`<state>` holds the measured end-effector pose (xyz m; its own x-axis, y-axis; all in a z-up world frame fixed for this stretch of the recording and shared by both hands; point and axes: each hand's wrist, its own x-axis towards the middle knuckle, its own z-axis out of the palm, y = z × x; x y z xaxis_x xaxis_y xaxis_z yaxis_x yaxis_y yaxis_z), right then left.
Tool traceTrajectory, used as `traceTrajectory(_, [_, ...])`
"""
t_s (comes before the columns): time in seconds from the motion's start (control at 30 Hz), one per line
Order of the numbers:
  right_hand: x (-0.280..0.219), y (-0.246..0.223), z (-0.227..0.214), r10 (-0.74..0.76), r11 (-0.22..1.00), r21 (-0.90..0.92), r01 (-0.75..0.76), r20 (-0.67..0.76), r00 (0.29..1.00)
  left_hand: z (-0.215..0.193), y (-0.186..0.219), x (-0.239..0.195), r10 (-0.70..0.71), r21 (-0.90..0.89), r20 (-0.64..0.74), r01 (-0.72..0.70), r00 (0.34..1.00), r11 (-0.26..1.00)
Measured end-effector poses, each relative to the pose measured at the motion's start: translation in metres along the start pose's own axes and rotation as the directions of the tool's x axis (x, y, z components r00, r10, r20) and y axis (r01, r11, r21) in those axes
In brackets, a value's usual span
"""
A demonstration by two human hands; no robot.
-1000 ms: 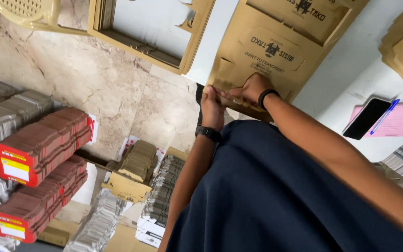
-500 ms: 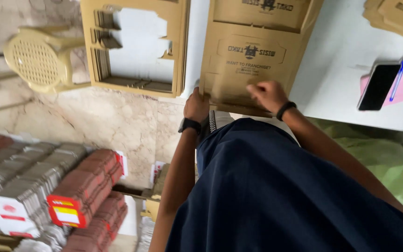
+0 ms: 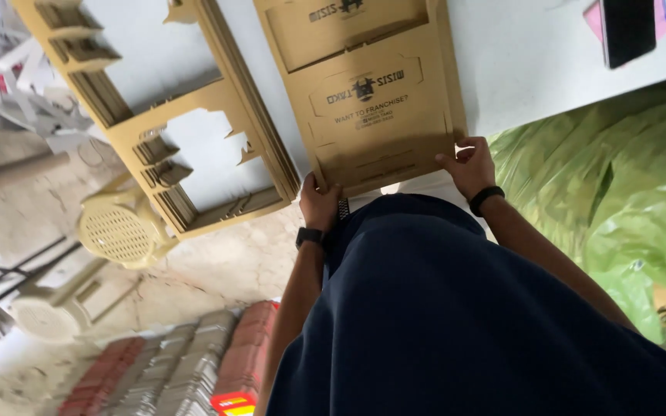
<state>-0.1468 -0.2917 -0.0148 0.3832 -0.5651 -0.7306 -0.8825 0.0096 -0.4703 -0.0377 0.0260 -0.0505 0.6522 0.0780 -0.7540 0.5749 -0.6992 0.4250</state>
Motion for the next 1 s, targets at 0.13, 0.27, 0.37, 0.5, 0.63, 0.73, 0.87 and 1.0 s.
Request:
traceTrajectory(0.13, [0.008, 0.023, 0.015, 0.110, 0.911, 0.375, -0.171, 0.179, 0.978, 0.003, 0.054, -0.039, 0.363, 0.049, -0.208, -0.361, 0.908, 0.931])
traceTrajectory(0.27, [0.011, 0.049, 0.021, 0.042, 0.793, 0.566, -0.224, 0.316, 0.948, 0.043, 0.118, -0.050, 0.841, 0.331, -0.226, -0.773, 0.492, 0.541])
traceTrajectory(0.37, [0.013, 0.039, 0.016, 0.006, 0.782, 0.586, -0.214, 0.336, 0.942, 0.082, 0.163, -0.037, 0.832, 0.487, 0.226, -0.798, 0.507, 0.354])
traceTrajectory(0.5, [-0.001, 0.020, 0.005, 0.087, 0.869, 0.455, -0.195, 0.248, 0.965, 0.103, 0.193, -0.030, 0.488, 0.594, 0.456, -0.663, 0.744, 0.456])
traceTrajectory(0.63, [-0.027, -0.016, -0.014, 0.090, 0.952, 0.277, -0.131, 0.157, 0.984, 0.105, 0.197, -0.043, 0.497, 0.577, 0.440, -0.660, 0.748, 0.482])
traceTrajectory(0.73, [-0.024, -0.025, -0.015, -0.070, 0.998, 0.009, 0.070, 0.039, 0.997, 0.120, 0.191, -0.029, 0.552, 0.677, 0.413, -0.650, 0.725, 0.346])
traceTrajectory(0.87, [-0.047, -0.041, -0.021, -0.159, 0.982, -0.093, 0.164, 0.057, 0.986, 0.120, 0.173, -0.011, 0.505, 0.640, 0.451, -0.661, 0.736, 0.392])
traceTrajectory(1.0, [-0.048, -0.044, -0.026, 0.025, 0.999, -0.042, -0.020, 0.113, 0.993, 0.094, 0.141, 0.042, 0.783, 0.277, 0.312, -0.840, 0.538, 0.466])
